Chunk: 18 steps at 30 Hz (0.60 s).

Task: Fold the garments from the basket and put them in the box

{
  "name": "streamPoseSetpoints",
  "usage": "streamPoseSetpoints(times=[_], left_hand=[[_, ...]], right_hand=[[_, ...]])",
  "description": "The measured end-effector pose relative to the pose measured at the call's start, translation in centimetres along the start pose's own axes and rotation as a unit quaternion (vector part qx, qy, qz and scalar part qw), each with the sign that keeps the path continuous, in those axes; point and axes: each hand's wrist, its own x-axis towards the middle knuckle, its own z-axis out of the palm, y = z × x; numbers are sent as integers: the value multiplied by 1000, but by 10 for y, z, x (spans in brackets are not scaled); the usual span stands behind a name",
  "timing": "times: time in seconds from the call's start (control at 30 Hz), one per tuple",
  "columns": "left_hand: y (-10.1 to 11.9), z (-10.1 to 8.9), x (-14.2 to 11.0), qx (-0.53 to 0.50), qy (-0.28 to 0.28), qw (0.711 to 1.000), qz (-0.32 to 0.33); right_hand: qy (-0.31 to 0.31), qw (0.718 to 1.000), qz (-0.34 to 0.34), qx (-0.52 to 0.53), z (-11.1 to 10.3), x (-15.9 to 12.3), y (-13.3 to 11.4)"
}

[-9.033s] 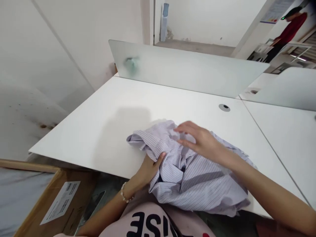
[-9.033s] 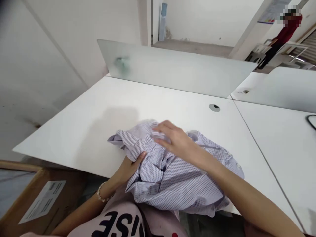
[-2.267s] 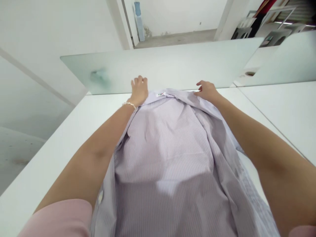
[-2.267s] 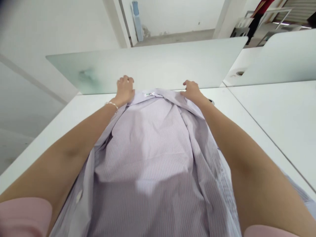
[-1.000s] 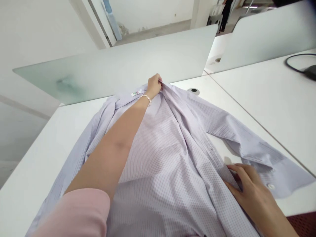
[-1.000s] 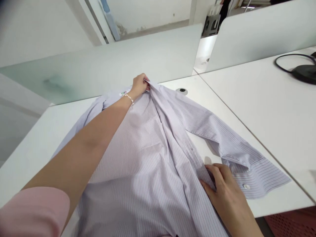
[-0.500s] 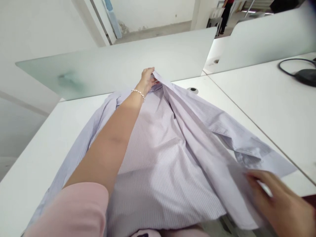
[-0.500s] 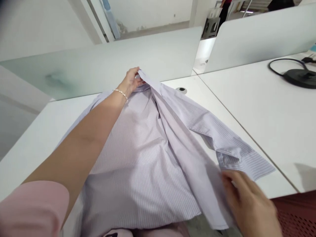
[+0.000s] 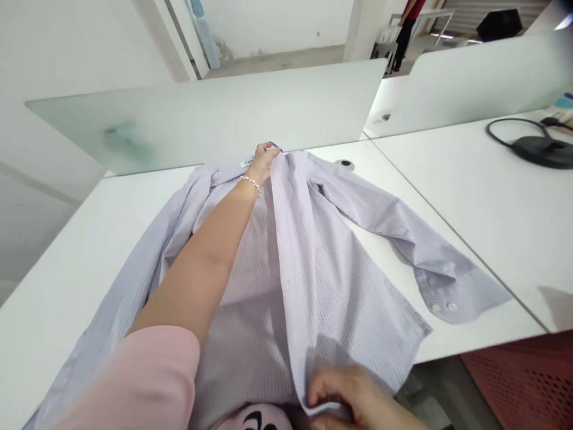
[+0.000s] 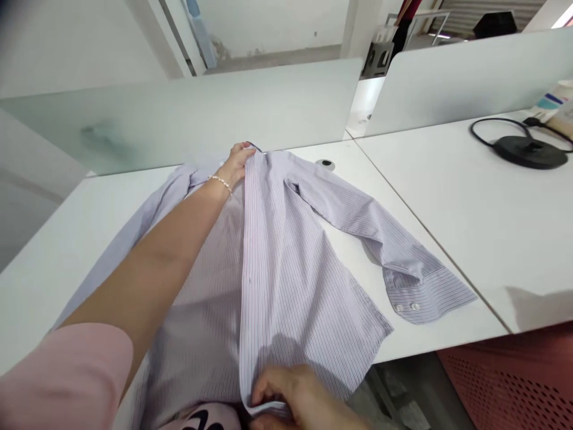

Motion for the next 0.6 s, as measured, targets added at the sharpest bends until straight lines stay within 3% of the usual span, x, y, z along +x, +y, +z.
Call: streamPoseSetpoints(times=[0.07, 0.13, 0.2, 0.23, 0.27, 0.33, 0.4, 0.43, 0.6], left_hand=[[-10, -10, -3, 62, 11, 998, 13], [-19, -17, -7, 114, 15, 993, 28], [-27, -22, -8, 142, 9, 989, 32], [-30, -23, -8, 147, 6, 988, 34], [-33, -24, -8, 148, 4, 988, 36], [-36, -24, -6, 141, 4, 989, 39], [-38, -24, -3, 131, 5, 991, 35], [-38, -24, -1, 125, 4, 992, 31], [-46, -24, 3, 90, 2, 996, 29]], right_hand=[[-29, 999, -3, -31, 6, 11, 0], [-42, 997, -29, -54, -1, 13, 3], [15, 996, -48, -77, -19, 9, 11], [84, 990, -44, -108, -32, 5, 16], [174, 971, -29, -160, -44, 1, 24], [344, 893, 21, -288, -68, -7, 45], [436, 815, 62, -377, -83, -16, 68], [451, 798, 75, -393, -87, -20, 78], [425, 824, 150, -343, -83, -43, 101]])
